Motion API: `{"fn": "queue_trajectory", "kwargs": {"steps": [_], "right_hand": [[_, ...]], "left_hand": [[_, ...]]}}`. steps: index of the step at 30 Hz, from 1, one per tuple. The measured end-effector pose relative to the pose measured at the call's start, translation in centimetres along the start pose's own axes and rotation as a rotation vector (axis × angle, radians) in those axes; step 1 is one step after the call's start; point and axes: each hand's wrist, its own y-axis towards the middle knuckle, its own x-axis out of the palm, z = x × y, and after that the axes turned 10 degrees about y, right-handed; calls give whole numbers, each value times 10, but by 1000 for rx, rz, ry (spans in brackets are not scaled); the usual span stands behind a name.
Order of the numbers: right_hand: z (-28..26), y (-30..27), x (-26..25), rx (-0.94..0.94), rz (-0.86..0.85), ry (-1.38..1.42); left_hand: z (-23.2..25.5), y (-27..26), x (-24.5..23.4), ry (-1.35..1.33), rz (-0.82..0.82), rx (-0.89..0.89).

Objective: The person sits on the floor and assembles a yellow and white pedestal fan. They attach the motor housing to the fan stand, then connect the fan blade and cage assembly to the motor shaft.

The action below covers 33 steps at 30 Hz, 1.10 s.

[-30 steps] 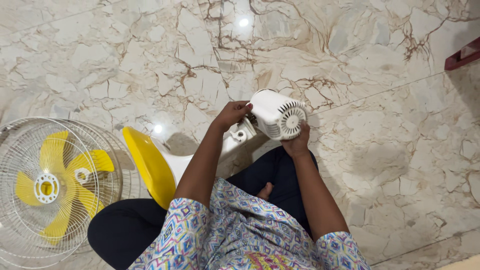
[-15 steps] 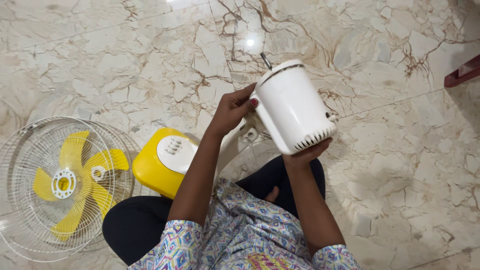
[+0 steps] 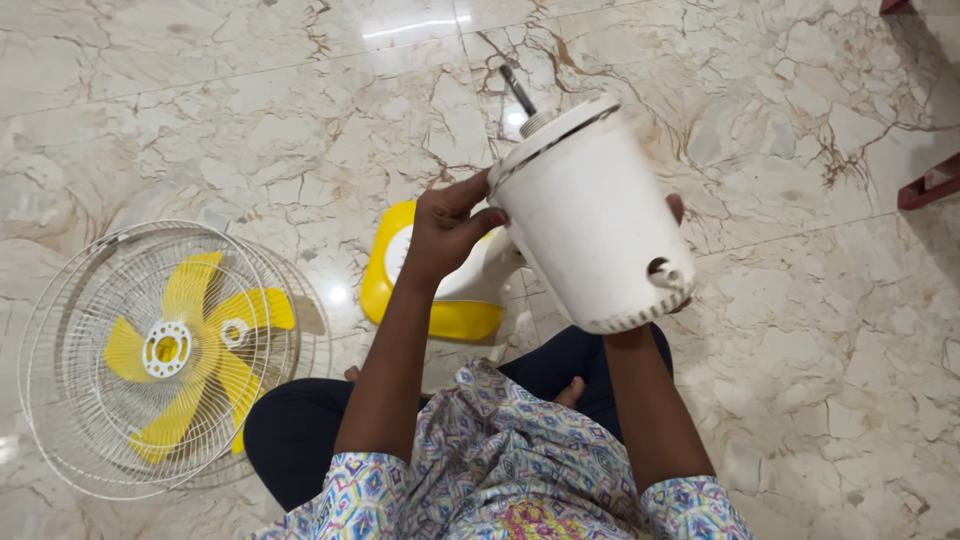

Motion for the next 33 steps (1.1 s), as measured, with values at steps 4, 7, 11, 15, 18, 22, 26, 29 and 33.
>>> {"fn": "queue_trajectory", "kwargs": {"steps": [4, 7, 11, 15, 18, 22, 26, 29, 33], "right_hand": [[8, -9, 3, 38, -28, -48], [11, -14, 5, 70, -71, -85], [15, -13, 8, 123, -126, -142], [11, -19, 1, 210, -180, -226], [3, -28, -12, 298, -220, -303], [-6, -52, -36, 392, -201, -341], [-14, -82, -54, 333, -51, -310], [-18, -94, -52, 217, 97, -329], [-19, -104, -31, 125, 155, -346]], "left_hand": [[-11, -27, -13, -44, 42, -59], [-21, -46, -19, -16, 113, -67], [-29, -65, -26, -23, 174, -109], [-28, -78, -37, 85, 129, -74], [-16, -92, -41, 317, 162, -121], [3, -111, -41, 460, 124, 5], [20, -116, -30, 532, 132, 38], [32, -112, -30, 574, 122, 146], [48, -112, -25, 623, 168, 199]]}}
